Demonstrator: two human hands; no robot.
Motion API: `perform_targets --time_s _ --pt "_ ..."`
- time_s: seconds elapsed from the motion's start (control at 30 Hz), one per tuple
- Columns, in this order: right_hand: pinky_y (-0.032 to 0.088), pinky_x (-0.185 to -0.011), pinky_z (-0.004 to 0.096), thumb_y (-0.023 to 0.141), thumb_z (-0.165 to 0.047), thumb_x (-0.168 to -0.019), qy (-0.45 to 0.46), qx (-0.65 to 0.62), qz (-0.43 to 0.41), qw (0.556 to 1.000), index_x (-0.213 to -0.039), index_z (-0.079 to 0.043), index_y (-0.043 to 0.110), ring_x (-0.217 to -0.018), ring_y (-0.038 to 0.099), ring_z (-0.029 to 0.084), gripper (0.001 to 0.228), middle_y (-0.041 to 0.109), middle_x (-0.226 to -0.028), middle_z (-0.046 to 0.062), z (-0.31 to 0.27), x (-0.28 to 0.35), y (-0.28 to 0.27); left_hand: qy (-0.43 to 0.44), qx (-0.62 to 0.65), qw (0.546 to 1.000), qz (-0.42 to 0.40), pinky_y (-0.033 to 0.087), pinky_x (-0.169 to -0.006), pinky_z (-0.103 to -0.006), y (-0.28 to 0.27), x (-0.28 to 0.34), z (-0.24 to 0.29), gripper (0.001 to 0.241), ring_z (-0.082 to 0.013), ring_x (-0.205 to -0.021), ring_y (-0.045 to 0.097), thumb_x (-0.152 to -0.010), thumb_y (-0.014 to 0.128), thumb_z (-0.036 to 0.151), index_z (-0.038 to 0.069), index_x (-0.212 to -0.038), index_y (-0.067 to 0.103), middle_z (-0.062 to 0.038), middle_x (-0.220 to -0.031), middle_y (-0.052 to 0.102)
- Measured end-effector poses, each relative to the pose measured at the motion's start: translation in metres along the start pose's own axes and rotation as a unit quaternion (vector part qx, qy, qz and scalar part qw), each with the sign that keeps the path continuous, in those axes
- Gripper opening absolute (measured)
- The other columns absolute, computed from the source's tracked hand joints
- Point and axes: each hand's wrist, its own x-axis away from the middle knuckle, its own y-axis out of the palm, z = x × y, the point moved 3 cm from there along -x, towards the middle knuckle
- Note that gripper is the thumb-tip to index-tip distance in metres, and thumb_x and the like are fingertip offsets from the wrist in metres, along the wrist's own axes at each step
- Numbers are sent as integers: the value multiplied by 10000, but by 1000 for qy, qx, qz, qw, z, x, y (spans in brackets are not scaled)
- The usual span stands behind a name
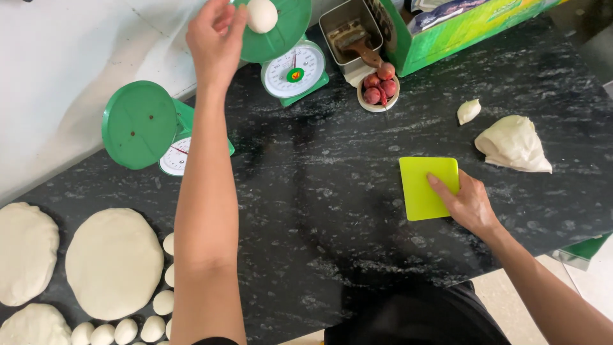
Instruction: Dividing dough into small portions using a bench scraper, weighing the portions on a scale, and arranging them on a tray.
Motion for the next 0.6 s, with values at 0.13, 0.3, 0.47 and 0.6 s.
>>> perform_targets --time_s 0.13,0.3,0.47,0.6 --pt "538 -590 375 657 -336 -975 -8 -1 -2 1000 -1043 75 672 -655 675 257 417 740 -844 192 2 0 0 31 42 998 24 607 -795 -278 -15 -2 18 260 -171 -818 718 -945 795 217 -21 -1032 735 -113 -918 779" --pt "530 -601 365 675 -319 -965 -18 -5 9 1000 -1031 78 682 -654 662 247 403 742 -835 181 2 0 0 11 106 994 36 582 -758 -269 -18 -6 23 271 -153 -792 681 -908 872 206 7 -1007 717 -100 -880 753" --pt "537 -609 360 678 -293 -969 17 -43 -11 999 -1065 77 682 -680 665 235 382 739 -862 174 1 -2 1 37 30 998 31 614 -766 -308 7 -12 0 215 -190 -829 724 -877 798 138 -10 -1020 737 -114 -904 776" --pt "512 -553 330 667 -214 -1003 60 -144 -24 988 -1119 69 678 -654 635 205 306 725 -861 158 -9 1 -5 32 -78 996 -12 610 -845 -435 36 -10 -28 417 -338 -985 755 -921 832 249 -5 -1187 636 -193 -1085 744"
